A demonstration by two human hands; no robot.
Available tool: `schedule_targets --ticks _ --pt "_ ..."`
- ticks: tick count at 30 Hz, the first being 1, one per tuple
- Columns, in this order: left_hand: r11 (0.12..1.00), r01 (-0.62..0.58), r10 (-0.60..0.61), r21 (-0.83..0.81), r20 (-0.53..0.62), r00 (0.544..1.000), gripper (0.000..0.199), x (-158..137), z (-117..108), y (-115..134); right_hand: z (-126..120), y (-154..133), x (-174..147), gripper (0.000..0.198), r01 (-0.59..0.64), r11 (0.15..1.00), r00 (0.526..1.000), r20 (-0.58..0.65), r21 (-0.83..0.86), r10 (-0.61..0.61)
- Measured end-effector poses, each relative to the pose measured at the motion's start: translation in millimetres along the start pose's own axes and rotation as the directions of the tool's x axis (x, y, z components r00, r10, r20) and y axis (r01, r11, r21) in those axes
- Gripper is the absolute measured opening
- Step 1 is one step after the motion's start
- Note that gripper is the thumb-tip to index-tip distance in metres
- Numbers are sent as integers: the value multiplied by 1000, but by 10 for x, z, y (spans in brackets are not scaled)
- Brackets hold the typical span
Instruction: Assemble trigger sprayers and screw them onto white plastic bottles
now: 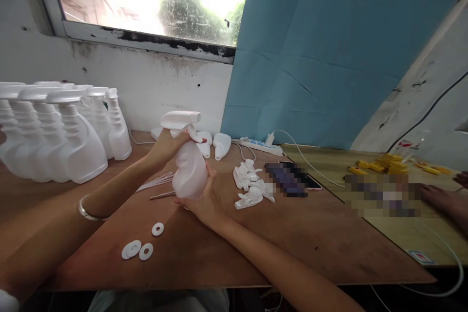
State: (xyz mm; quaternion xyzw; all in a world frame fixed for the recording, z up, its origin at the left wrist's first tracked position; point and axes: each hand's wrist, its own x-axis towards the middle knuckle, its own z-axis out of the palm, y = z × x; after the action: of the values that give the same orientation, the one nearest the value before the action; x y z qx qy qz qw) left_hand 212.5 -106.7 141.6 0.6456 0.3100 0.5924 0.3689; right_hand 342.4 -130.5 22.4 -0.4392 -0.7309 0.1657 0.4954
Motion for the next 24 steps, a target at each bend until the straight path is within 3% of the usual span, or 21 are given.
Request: schedule_targets --ticks 5,8,11,16,21,24 --pt "997 2 4 -83 66 998 13 -21 -24 31 -30 41 -2 103 60 998 993 107 -12 -58" --pt "993 54 -30 -104 223 974 14 -30 -70 84 -48 58 5 100 98 988 957 259 122 -127" --pt "991 115 -79 -71 383 920 15 -17 -143 118 -58 63 26 99 124 947 905 357 295 -230" --pt "992 90 -22 -93 562 827 14 35 -255 110 -91 82 67 99 180 935 891 351 307 -287" --pt "994 58 18 -97 644 765 17 38 -291 129 -124 125 73 96 258 919 864 355 297 -357" --pt "992 57 29 -111 652 758 20 29 -267 126 -121 125 63 93 301 908 857 334 292 -392"
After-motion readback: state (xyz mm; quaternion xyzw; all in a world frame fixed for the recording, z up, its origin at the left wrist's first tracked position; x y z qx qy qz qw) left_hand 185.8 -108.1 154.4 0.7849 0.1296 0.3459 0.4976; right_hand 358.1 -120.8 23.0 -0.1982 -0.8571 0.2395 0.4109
